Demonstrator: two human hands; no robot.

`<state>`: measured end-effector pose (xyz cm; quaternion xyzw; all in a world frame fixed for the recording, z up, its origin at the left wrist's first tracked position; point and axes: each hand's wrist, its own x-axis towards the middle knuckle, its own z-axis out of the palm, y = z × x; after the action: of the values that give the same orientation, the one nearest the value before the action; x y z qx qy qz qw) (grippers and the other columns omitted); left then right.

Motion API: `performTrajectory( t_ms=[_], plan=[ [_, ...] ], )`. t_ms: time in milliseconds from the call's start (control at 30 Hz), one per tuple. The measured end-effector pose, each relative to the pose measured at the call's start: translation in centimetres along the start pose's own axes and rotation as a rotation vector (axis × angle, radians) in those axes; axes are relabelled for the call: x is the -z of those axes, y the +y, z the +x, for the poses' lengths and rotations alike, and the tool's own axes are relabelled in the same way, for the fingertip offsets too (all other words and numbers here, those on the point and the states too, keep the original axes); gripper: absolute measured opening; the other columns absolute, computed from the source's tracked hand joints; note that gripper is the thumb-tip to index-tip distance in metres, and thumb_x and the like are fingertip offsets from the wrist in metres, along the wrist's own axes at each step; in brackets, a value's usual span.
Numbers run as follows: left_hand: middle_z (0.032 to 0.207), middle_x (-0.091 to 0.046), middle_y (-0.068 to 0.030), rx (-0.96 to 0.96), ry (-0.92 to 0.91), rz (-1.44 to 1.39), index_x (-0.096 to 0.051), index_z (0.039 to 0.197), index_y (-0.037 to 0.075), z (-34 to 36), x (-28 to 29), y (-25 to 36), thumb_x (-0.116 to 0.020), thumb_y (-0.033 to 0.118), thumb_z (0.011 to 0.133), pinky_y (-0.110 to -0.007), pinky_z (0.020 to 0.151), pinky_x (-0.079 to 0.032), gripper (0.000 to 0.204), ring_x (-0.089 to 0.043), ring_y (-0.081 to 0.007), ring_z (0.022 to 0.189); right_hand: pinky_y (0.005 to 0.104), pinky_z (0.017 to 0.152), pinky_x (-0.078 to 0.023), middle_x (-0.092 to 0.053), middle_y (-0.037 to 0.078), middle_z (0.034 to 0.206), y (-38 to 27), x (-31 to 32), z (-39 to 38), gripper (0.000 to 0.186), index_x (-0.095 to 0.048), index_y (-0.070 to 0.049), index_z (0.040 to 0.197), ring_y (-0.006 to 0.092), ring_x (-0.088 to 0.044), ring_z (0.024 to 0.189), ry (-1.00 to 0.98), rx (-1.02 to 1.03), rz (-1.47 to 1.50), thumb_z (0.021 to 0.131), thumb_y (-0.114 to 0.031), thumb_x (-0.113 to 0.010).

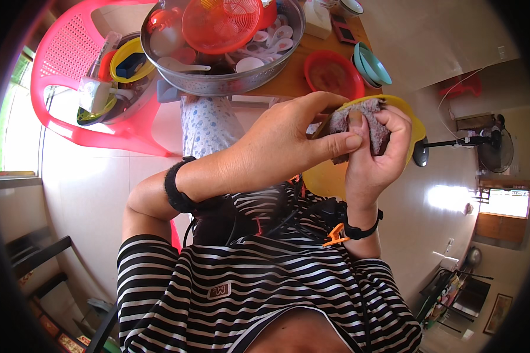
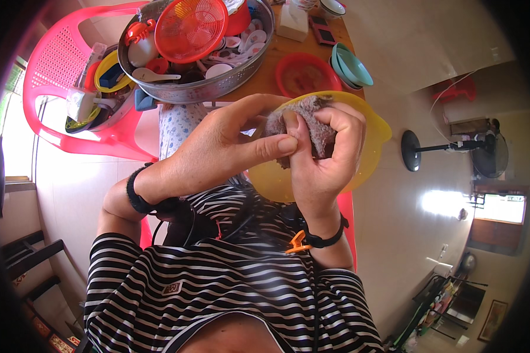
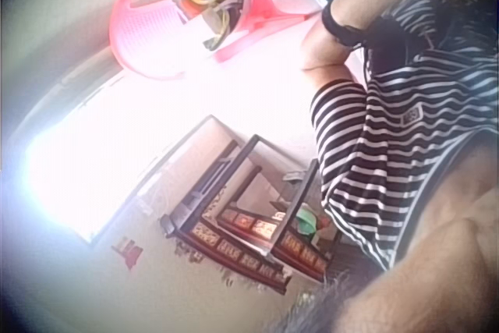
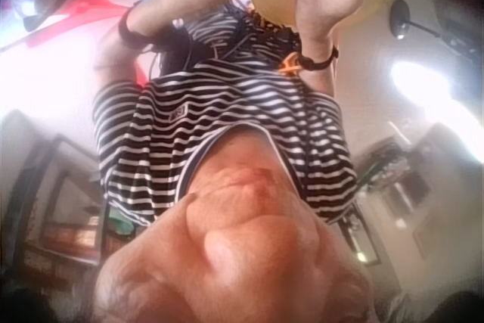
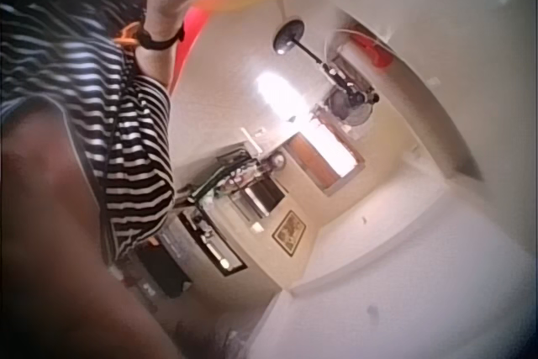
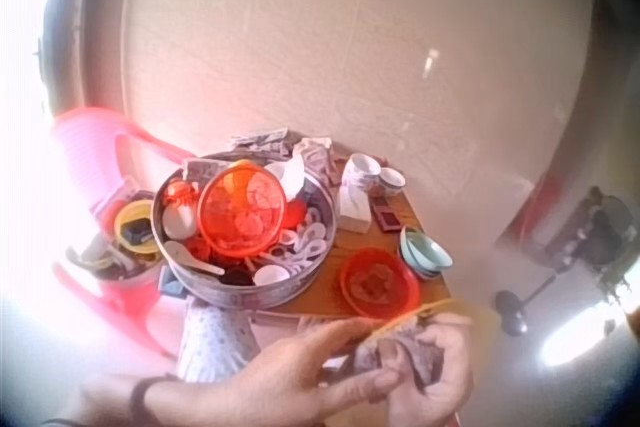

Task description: The person wipes various objects including a plastic bottle, a white bowl, a yellow strainer, and several yellow dishes with a cloth before placing them in a container.

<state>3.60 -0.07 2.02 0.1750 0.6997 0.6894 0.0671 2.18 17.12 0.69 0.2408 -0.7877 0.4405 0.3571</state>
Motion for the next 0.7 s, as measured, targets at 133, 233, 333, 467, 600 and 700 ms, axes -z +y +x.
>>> performTrajectory(
  t_ms=[133,233,333,467,600,700],
  plan=[
    [0.104,-0.067,-0.0078,-0.023,0.008,-0.007,-0.051,0.133,-0.004,0.0,-0.12,-0.38,-0.071,0.032,0.093,-0.024,0.066,-0.054,0.057,-0.064,-0.0101,0.094,0.0334,0.086,-0.047,-0.059,0.01,0.105,-0.05,-0.01,-0.02,0.029,-0.057,-0.003,0.103,0.0227,-0.057,0.095,0.005,-0.002,0.012,0.081,0.0,-0.076],
    [0.104,-0.068,-0.0082,-0.017,0.001,-0.014,-0.05,0.133,-0.004,-0.05,-0.08,-0.24,-0.071,0.031,0.093,-0.025,0.067,-0.054,0.057,-0.064,-0.0105,0.095,0.0327,0.086,-0.047,-0.058,0.009,0.105,-0.09,0.02,-0.09,0.028,-0.057,-0.003,0.103,0.0217,-0.057,0.095,0.01,-0.013,0.02,0.082,0.0,-0.076],
    [0.104,-0.068,-0.0085,-0.011,-0.004,0.002,-0.05,0.134,-0.004,-0.11,-0.06,-0.19,-0.071,0.031,0.093,-0.025,0.067,-0.054,0.057,-0.064,-0.0105,0.094,0.0322,0.087,-0.047,-0.058,0.009,0.105,-0.09,0.02,-0.15,0.028,-0.057,-0.003,0.103,0.0209,-0.057,0.095,0.018,-0.03,0.033,0.083,-0.001,-0.076],
    [0.104,-0.069,-0.0097,-0.015,-0.007,0.006,-0.05,0.134,-0.003,-0.14,-0.03,-0.06,-0.071,0.03,0.094,-0.025,0.068,-0.054,0.057,-0.065,-0.0109,0.094,0.0319,0.088,-0.047,-0.058,0.009,0.106,0.08,0.12,-0.36,0.027,-0.057,-0.003,0.104,0.0203,-0.057,0.096,0.015,-0.055,0.058,0.084,-0.002,-0.075],
    [0.106,-0.069,-0.0109,0.018,-0.031,-0.008,-0.049,0.135,-0.004,-0.19,0.12,0.49,-0.07,0.029,0.094,-0.026,0.071,-0.055,0.056,-0.065,-0.0119,0.095,0.0316,0.088,-0.046,-0.058,0.009,0.107,0.15,0.24,-0.46,0.027,-0.057,-0.003,0.105,0.02,-0.057,0.097,0.01,-0.072,0.061,0.085,-0.003,-0.076],
    [0.108,-0.069,-0.0114,0.001,-0.032,-0.018,-0.048,0.136,-0.004,-0.09,0.05,0.17,-0.071,0.025,0.093,-0.028,0.077,-0.056,0.057,-0.065,-0.0129,0.098,0.0313,0.087,-0.047,-0.058,0.008,0.107,-0.09,0.14,-0.28,0.028,-0.057,-0.003,0.104,0.0198,-0.057,0.096,0.013,-0.047,0.043,0.085,-0.005,-0.077]
  ],
)
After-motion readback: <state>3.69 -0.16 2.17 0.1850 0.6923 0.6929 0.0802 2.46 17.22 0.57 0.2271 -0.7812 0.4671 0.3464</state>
